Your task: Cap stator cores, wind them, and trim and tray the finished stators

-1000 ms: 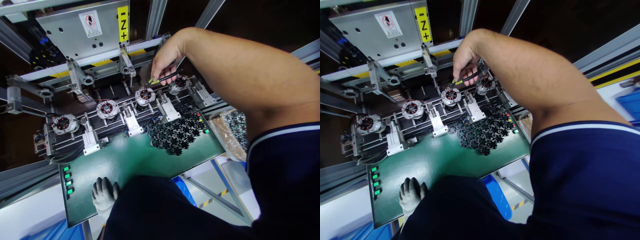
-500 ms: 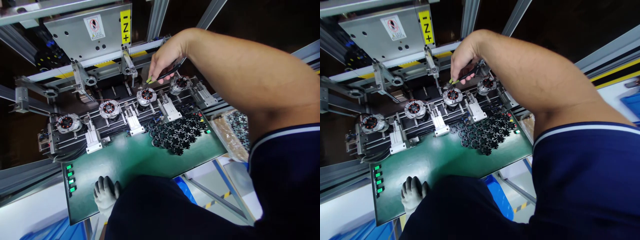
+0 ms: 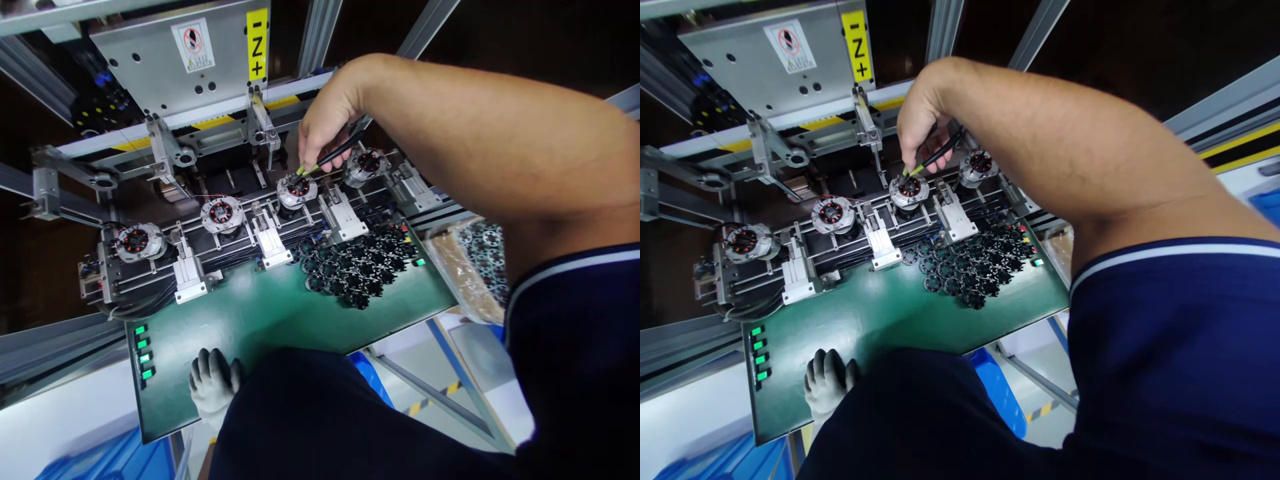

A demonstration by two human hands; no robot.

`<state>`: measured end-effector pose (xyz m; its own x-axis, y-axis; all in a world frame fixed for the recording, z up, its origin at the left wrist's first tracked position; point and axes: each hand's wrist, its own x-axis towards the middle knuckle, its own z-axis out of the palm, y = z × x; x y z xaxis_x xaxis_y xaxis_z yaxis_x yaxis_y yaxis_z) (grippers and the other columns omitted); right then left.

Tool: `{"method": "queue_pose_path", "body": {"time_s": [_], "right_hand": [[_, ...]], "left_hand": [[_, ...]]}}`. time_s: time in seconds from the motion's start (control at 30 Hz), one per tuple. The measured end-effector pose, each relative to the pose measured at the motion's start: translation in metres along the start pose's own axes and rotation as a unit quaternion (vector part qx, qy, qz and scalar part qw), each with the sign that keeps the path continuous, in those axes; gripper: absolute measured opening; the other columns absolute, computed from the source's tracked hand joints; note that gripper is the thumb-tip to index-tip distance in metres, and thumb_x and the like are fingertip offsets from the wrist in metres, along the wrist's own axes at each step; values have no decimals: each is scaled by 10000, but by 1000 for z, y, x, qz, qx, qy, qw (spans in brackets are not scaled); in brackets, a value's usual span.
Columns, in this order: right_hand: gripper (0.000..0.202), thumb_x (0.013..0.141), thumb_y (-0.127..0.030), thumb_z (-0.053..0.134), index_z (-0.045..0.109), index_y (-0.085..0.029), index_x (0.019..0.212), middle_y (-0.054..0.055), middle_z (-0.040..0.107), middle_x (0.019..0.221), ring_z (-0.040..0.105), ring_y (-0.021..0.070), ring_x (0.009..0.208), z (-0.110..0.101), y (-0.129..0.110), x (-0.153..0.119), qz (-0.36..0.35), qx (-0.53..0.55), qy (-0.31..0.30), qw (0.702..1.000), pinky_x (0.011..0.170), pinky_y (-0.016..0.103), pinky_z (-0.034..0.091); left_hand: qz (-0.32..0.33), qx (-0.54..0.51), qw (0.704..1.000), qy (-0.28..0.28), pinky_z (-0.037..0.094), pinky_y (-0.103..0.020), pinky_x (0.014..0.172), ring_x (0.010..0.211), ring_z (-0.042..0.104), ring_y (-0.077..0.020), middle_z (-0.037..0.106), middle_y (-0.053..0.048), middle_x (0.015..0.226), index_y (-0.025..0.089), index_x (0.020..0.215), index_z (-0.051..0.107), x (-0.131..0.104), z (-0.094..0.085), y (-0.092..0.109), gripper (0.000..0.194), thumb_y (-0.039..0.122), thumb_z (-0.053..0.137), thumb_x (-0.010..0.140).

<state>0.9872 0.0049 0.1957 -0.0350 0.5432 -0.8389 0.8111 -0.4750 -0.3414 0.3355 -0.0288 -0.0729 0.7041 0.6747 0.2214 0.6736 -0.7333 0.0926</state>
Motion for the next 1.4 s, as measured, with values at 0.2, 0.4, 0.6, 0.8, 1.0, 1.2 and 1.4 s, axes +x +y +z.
{"method": "queue_pose_path", "body": {"time_s": [0.2, 0.4, 0.6, 0.8, 1.0, 1.2, 1.4], "right_hand": [[339, 725, -764, 644, 759, -446, 712, -13, 780, 780, 737, 291, 769, 0, -3, 4, 32, 9, -5, 999, 789, 542, 628], [215, 715, -683, 684, 781, -499, 770, -17, 753, 727, 739, 347, 1029, 9, -17, 0, 21, 30, 20, 999, 982, 590, 569], [201, 668, -641, 707, 762, -567, 847, -111, 754, 777, 721, 247, 793, 34, -26, -58, -82, 100, 64, 990, 667, 384, 572], [227, 621, -692, 717, 740, -507, 751, -79, 754, 746, 686, 268, 782, 43, 52, -123, 66, 125, 127, 982, 684, 385, 567], [245, 660, -694, 689, 731, -476, 761, -2, 787, 836, 667, 376, 1165, 42, 130, -125, 147, 152, 104, 972, 1059, 573, 511], [389, 742, -611, 751, 742, -231, 825, 91, 773, 818, 722, 313, 1015, 36, 141, -108, 168, 187, 117, 961, 981, 532, 557], [376, 879, -428, 655, 729, -59, 899, 129, 755, 830, 734, 266, 950, 31, 141, -99, 198, 204, 115, 952, 943, 512, 558]], "left_hand": [[6, 12, 1000, 3, 466, -572, 1033, 1314, 545, -416, 558, -214, 1454, 157, 1376, 540, 2, -2, 1, 586, 453, 696, 895], [3, 10, 1000, 6, 469, -581, 1047, 1332, 532, -415, 553, -215, 1462, 151, 1375, 547, -1, 2, -1, 588, 452, 694, 892], [-9, 11, 1000, -14, 452, -583, 1067, 1360, 498, -414, 524, -213, 1491, 147, 1410, 516, 0, 1, 0, 591, 470, 630, 928], [-16, 6, 1000, -25, 435, -612, 1083, 1395, 464, -428, 497, -198, 1527, 179, 1454, 472, 3, -12, 10, 580, 454, 587, 956], [-29, 0, 998, -49, 407, -603, 1108, 1409, 443, -418, 502, -183, 1515, 182, 1453, 481, 3, -16, 13, 564, 475, 525, 973], [-59, 45, 996, -44, 444, -589, 1059, 1370, 479, -427, 512, -215, 1522, 159, 1466, 468, 4, -16, 26, 580, 504, 473, 1000], [-72, 42, 995, -46, 471, -648, 1055, 1396, 485, -466, 519, -228, 1526, 200, 1546, 395, 5, -16, 32, 628, 483, 497, 994]]}}
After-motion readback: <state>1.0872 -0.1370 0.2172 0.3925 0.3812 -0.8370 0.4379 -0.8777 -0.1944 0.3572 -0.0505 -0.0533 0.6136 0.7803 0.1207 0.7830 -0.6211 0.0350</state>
